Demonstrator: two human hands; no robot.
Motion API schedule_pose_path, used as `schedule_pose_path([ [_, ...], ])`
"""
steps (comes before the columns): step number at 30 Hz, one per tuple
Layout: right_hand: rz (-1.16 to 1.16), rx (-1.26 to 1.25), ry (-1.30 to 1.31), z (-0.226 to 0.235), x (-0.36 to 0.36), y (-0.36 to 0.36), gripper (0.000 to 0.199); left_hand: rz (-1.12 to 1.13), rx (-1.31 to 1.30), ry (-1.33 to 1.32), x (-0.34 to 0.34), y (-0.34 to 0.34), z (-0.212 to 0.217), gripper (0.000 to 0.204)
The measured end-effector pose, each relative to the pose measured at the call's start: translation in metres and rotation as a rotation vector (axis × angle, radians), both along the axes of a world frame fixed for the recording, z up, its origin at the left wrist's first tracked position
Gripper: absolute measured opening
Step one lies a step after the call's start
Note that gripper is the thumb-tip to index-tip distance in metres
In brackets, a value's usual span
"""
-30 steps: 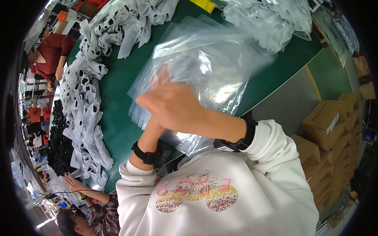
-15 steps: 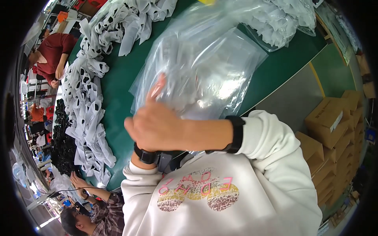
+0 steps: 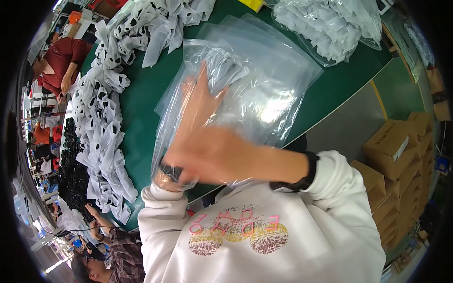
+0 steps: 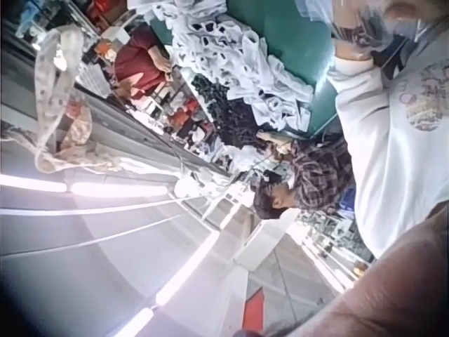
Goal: The person gathers white fabric pieces by hand, folds them, and places them into a clear plastic bag. After filling the bag, they press the air out and set the package onto a stack on the table.
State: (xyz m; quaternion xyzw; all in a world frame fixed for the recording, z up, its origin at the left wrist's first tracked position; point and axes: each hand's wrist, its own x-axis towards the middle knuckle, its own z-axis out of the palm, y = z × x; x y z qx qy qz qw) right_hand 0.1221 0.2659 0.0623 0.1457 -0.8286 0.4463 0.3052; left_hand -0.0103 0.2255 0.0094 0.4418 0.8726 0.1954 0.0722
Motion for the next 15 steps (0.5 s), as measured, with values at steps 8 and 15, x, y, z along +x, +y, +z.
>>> schedule_pose_path([
  [8,-0.577,0.516,-0.265,-0.068,0.020,0.083,0.040,-0.083,0.056,0.245,-0.016,0.024,-0.006,0.087],
  [15,-0.441,0.677,-0.558,-0.075,0.025,0.113,0.033,-0.198,0.102,0.278,-0.069,0.064,-0.012,0.089],
])
